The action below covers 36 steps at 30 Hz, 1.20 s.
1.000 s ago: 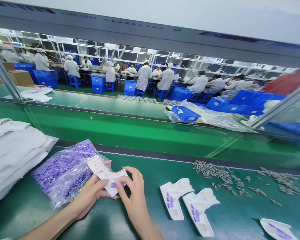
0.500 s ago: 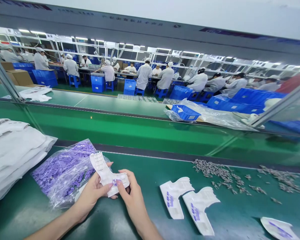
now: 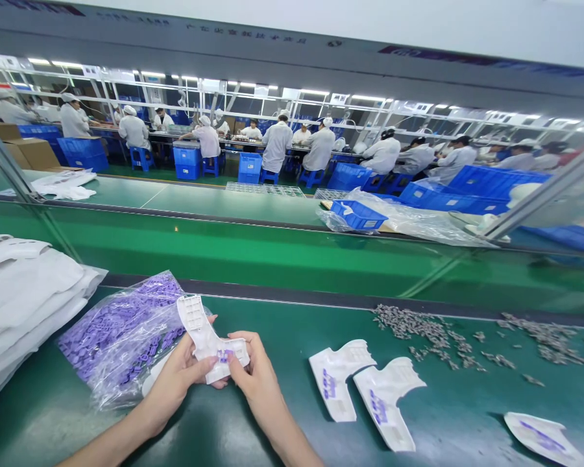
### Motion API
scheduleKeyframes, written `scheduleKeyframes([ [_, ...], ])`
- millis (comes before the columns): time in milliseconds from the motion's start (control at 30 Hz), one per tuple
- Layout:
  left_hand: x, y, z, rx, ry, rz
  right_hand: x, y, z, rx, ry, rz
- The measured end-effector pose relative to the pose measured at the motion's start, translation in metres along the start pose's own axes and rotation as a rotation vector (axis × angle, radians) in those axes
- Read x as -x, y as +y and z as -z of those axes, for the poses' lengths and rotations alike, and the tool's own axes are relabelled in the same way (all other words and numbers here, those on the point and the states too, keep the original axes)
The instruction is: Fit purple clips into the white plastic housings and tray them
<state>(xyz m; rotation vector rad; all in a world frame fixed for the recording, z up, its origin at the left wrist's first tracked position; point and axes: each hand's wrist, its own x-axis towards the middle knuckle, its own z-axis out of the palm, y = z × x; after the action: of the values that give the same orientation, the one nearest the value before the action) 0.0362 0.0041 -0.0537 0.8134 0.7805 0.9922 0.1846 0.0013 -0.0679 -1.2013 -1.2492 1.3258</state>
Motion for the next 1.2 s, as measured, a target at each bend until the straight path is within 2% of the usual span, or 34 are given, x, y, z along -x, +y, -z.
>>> scheduleKeyframes([
  [133, 0.0, -0.001, 0.0, -0.001, -0.007, -0.019, 0.001, 0.0, -0.001, -0.011, 0.013, 0.012],
  [333, -0.004, -0.015, 0.002, 0.005, -0.011, -0.081, 0.0, 0.004, -0.002, -0.023, 0.013, 0.016],
  [433, -0.007, -0.021, 0.003, -0.021, 0.044, -0.087, 0.0, 0.004, -0.003, 0.033, 0.001, 0.014],
  [533, -0.009, -0.022, 0.002, -0.072, 0.132, -0.078, 0.001, 0.005, -0.004, -0.011, -0.043, 0.02],
  [633, -0.008, -0.019, 0.0, -0.096, 0.17, -0.07, 0.001, 0.006, -0.006, -0.061, -0.065, 0.01],
  [1033, -0.008, -0.018, 0.002, -0.119, 0.13, -0.054, 0.0, -0.001, -0.006, -0.122, -0.086, -0.035],
  [1200, -0.003, -0.007, 0.003, -0.049, 0.066, -0.017, 0.001, -0.007, -0.002, -0.102, -0.122, -0.083],
])
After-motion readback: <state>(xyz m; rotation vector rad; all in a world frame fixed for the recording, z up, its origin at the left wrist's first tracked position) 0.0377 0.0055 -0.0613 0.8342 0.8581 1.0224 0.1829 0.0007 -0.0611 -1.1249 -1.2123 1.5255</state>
